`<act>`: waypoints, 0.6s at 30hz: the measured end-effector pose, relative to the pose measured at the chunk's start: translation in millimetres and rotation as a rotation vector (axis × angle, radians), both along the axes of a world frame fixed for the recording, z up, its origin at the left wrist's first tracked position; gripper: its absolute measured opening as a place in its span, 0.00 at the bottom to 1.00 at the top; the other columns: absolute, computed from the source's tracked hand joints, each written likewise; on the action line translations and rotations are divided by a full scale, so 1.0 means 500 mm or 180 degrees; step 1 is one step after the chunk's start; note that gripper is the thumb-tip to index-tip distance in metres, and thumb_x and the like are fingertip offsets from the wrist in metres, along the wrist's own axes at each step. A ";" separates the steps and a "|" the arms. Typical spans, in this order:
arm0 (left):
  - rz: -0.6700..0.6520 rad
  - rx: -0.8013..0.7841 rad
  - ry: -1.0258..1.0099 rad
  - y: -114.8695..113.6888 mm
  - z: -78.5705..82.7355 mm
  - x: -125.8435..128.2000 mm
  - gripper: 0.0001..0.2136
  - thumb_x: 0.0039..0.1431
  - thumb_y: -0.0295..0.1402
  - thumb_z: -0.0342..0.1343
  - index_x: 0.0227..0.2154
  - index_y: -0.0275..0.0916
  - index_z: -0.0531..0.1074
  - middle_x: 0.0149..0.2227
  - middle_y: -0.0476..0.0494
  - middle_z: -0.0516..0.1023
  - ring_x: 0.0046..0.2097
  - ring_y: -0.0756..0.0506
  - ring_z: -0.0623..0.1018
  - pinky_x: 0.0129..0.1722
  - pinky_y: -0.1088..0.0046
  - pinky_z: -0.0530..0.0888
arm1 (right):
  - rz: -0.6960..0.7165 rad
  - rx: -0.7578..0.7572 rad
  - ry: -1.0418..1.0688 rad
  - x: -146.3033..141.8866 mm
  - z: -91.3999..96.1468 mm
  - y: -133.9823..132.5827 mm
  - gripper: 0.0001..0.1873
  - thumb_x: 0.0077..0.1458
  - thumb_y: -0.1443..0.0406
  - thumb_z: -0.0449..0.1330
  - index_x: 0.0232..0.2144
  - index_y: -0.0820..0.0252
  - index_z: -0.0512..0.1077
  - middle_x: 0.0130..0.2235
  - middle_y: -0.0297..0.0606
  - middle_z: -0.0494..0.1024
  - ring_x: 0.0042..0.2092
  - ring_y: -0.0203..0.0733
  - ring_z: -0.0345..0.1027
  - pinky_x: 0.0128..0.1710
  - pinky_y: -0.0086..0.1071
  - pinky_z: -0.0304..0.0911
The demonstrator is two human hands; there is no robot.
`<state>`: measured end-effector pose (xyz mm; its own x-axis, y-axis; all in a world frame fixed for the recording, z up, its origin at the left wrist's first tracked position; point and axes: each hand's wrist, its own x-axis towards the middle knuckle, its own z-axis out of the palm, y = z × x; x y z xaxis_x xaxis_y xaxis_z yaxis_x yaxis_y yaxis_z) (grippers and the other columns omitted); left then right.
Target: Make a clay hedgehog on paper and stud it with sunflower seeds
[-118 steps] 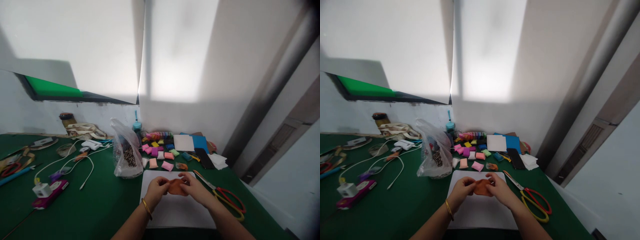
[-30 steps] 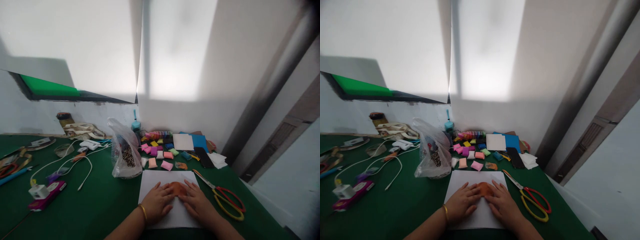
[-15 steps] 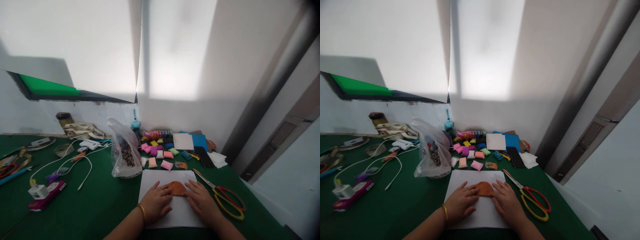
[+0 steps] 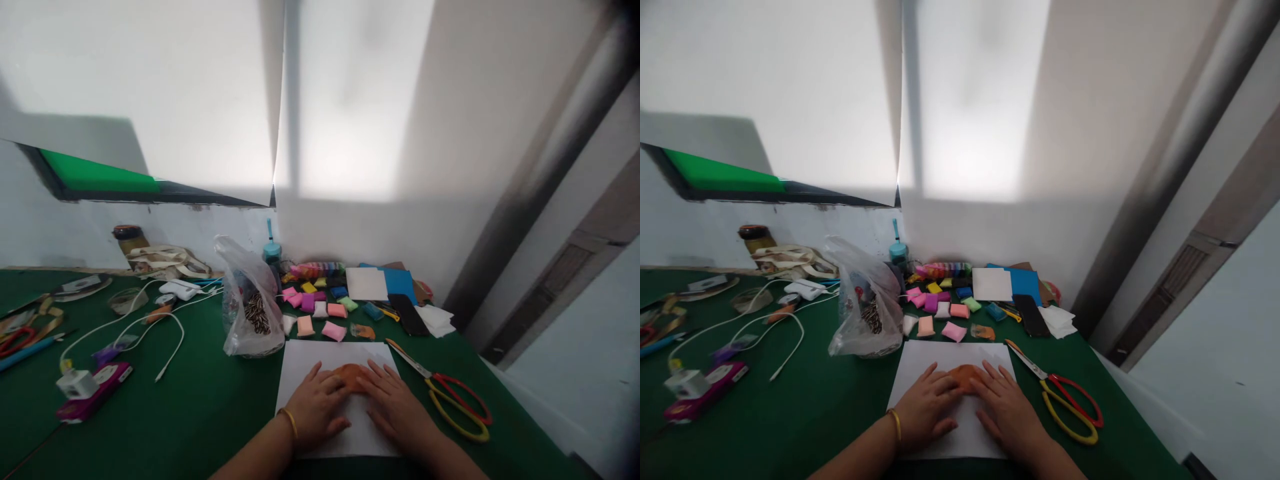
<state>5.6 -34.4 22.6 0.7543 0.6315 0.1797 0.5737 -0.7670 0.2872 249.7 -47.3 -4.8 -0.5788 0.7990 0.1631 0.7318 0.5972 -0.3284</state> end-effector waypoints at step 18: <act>0.0385 -0.0114 -0.0189 0.016 -0.010 -0.032 0.18 0.58 0.36 0.49 0.52 0.49 0.65 0.58 0.44 0.63 0.58 0.41 0.63 0.58 0.52 0.56 | 0.0134 -0.0185 -0.0125 -0.048 -0.010 0.057 0.37 0.55 0.47 0.48 0.62 0.51 0.44 0.65 0.40 0.46 0.65 0.50 0.37 0.62 0.51 0.33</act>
